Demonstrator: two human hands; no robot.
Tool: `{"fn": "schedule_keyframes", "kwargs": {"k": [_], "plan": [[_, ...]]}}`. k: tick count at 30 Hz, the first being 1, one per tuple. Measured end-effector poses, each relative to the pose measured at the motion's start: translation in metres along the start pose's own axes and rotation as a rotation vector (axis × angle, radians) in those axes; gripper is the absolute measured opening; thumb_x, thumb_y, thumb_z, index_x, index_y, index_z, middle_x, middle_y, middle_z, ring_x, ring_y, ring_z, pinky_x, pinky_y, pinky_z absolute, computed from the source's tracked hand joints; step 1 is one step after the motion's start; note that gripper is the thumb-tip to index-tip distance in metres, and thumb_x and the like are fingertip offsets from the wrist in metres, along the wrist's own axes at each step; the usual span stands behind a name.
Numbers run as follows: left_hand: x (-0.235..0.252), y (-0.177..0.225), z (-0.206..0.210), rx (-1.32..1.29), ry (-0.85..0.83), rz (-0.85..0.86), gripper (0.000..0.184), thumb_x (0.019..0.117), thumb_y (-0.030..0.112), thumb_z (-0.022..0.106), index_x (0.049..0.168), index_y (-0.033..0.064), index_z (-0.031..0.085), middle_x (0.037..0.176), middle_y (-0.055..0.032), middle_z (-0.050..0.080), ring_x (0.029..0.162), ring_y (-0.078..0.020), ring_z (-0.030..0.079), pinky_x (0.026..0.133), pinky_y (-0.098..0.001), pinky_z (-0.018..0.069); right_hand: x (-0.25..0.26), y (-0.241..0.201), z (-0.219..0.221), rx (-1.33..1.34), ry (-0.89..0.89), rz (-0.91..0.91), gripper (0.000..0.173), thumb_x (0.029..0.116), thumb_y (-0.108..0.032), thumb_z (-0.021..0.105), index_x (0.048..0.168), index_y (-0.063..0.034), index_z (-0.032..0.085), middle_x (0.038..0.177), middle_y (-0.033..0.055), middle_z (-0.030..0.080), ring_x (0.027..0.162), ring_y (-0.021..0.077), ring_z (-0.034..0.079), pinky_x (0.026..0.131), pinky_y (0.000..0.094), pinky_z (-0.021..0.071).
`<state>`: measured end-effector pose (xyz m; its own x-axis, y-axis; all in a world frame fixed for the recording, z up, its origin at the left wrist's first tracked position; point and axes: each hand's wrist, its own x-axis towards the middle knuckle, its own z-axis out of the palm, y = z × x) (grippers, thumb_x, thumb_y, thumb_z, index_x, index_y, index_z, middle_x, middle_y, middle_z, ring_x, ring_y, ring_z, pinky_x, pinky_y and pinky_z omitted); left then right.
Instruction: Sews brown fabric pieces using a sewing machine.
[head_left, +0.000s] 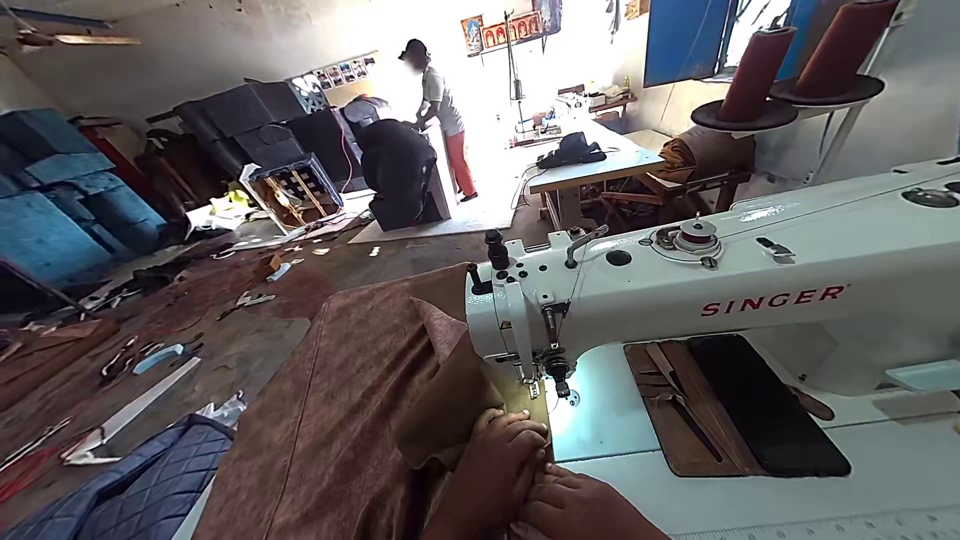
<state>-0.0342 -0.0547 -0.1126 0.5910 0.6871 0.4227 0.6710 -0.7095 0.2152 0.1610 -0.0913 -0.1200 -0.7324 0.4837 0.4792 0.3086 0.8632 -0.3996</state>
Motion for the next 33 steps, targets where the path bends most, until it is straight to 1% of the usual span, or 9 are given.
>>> {"fn": "schedule_keyframes", "kwargs": {"k": [7,13,16,18,20,23,25,29,33], "plan": [[0.017,-0.012,0.0,-0.003,-0.018,-0.006,0.028,0.1016,0.025,0.054,0.102,0.0124,0.079,0.116,-0.0011,0.076,0.11,-0.0208,0.071,0.102,-0.0496,0.0488,0.002,-0.001,0.003,-0.057,0.007,0.099,0.023,0.0942,0.005,0.057,0.113,0.0006,0.07,0.119,0.0176,0.073,0.121,0.0325,0.068,0.108,0.0462,0.0508],[0.026,-0.017,-0.001,0.027,-0.025,0.017,0.028,0.0997,0.024,0.055,0.104,0.0122,0.08,0.105,-0.008,0.076,0.099,-0.0281,0.071,0.094,-0.0502,0.0518,0.004,0.002,0.005,-0.062,0.002,0.141,0.031,0.0913,0.005,0.058,0.12,0.001,0.069,0.125,0.018,0.071,0.127,0.0322,0.064,0.111,0.0461,0.0481],[0.029,-0.006,-0.013,0.037,-0.193,-0.113,0.031,0.1023,0.025,0.053,0.117,0.012,0.077,0.117,-0.0109,0.074,0.111,-0.0306,0.068,0.102,-0.0526,0.0472,0.003,0.001,0.004,-0.081,-0.009,0.103,0.036,0.0889,0.007,0.06,0.123,-0.0013,0.068,0.127,0.0174,0.07,0.128,0.0328,0.063,0.111,0.047,0.0481],[0.03,0.019,-0.031,0.135,-0.4,-0.325,0.036,0.1053,0.025,0.048,0.134,0.0189,0.069,0.134,-0.0066,0.068,0.129,-0.0267,0.059,0.112,-0.053,0.0363,-0.003,-0.002,0.003,-0.161,0.019,-0.001,0.035,0.0885,0.008,0.062,0.119,-0.0064,0.071,0.124,0.0139,0.071,0.125,0.03,0.065,0.108,0.0441,0.0512],[0.018,0.046,-0.042,0.264,-0.371,-0.49,0.042,0.1017,0.012,0.051,0.14,0.0227,0.065,0.141,-0.0026,0.064,0.138,-0.0268,0.053,0.115,-0.0585,0.0306,-0.014,-0.01,0.003,-0.22,0.063,-0.112,0.028,0.0895,0.006,0.064,0.111,-0.0095,0.074,0.118,0.0104,0.074,0.119,0.0266,0.069,0.104,0.0404,0.054],[-0.016,0.062,-0.043,0.258,0.097,-0.527,0.034,0.0927,-0.004,0.059,0.117,0.0117,0.078,0.119,-0.0074,0.076,0.124,-0.036,0.065,0.109,-0.0703,0.0354,-0.032,-0.028,0.003,-0.113,0.041,-0.163,0.015,0.0994,-0.005,0.059,0.104,-0.0042,0.074,0.11,0.0118,0.076,0.115,0.028,0.071,0.103,0.0398,0.0543],[-0.03,0.065,-0.038,0.207,0.327,-0.475,0.021,0.0918,0.006,0.063,0.102,0.011,0.081,0.101,-0.0062,0.079,0.107,-0.0352,0.072,0.1,-0.069,0.0411,-0.042,-0.037,0.009,-0.089,0.054,-0.165,0.02,0.1039,-0.013,0.055,0.104,-0.004,0.073,0.112,0.0117,0.076,0.116,0.0278,0.07,0.105,0.0397,0.0523],[-0.039,0.076,-0.019,0.238,0.273,-0.225,0.017,0.0879,0.015,0.066,0.091,0.0228,0.082,0.091,0.0022,0.078,0.092,-0.0235,0.074,0.092,-0.0597,0.0472,-0.049,-0.041,0.014,-0.091,0.107,-0.186,0.022,0.1042,-0.018,0.055,0.102,-0.0067,0.074,0.11,0.0103,0.076,0.114,0.0252,0.071,0.106,0.0376,0.0515],[-0.046,0.073,-0.004,0.327,0.16,-0.097,0.014,0.0868,0.018,0.068,0.091,0.0255,0.079,0.089,0.0066,0.076,0.102,-0.016,0.072,0.103,-0.0558,0.0457,-0.049,-0.038,0.012,-0.08,0.089,-0.186,0.025,0.1054,-0.021,0.054,0.104,-0.0066,0.074,0.108,0.0099,0.076,0.113,0.0242,0.072,0.106,0.0371,0.0516]]}}
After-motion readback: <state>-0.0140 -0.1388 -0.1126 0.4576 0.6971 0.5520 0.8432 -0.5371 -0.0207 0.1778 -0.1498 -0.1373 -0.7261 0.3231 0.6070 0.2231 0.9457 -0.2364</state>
